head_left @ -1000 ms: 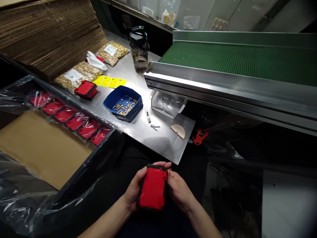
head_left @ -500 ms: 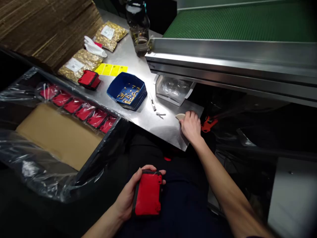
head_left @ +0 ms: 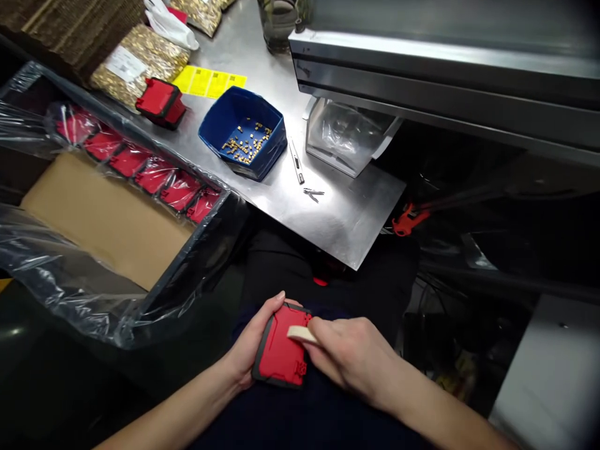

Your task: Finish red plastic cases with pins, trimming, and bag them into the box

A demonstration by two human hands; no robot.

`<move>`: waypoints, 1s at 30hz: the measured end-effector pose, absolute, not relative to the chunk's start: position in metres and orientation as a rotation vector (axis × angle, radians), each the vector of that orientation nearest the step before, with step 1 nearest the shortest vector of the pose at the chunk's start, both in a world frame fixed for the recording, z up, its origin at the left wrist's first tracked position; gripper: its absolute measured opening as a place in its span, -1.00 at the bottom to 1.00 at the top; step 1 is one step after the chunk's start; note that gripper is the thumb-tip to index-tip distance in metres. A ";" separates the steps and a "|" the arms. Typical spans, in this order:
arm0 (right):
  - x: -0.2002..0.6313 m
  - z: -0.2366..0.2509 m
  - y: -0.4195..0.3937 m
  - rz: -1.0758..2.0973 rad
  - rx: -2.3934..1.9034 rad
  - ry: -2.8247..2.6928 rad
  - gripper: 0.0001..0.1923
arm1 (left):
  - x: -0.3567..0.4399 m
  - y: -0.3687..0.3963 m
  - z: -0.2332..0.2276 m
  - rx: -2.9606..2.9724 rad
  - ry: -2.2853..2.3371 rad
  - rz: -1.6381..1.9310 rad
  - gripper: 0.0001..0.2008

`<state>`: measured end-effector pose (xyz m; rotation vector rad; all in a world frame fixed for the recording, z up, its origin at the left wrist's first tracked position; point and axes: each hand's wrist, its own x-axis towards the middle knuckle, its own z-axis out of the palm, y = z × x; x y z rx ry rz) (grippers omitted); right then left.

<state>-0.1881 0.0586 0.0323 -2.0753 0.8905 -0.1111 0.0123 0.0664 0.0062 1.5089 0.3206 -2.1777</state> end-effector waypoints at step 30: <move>-0.184 0.058 0.063 0.208 -1.964 0.907 -0.93 | 0.016 0.074 0.008 1.474 0.003 -2.198 -0.65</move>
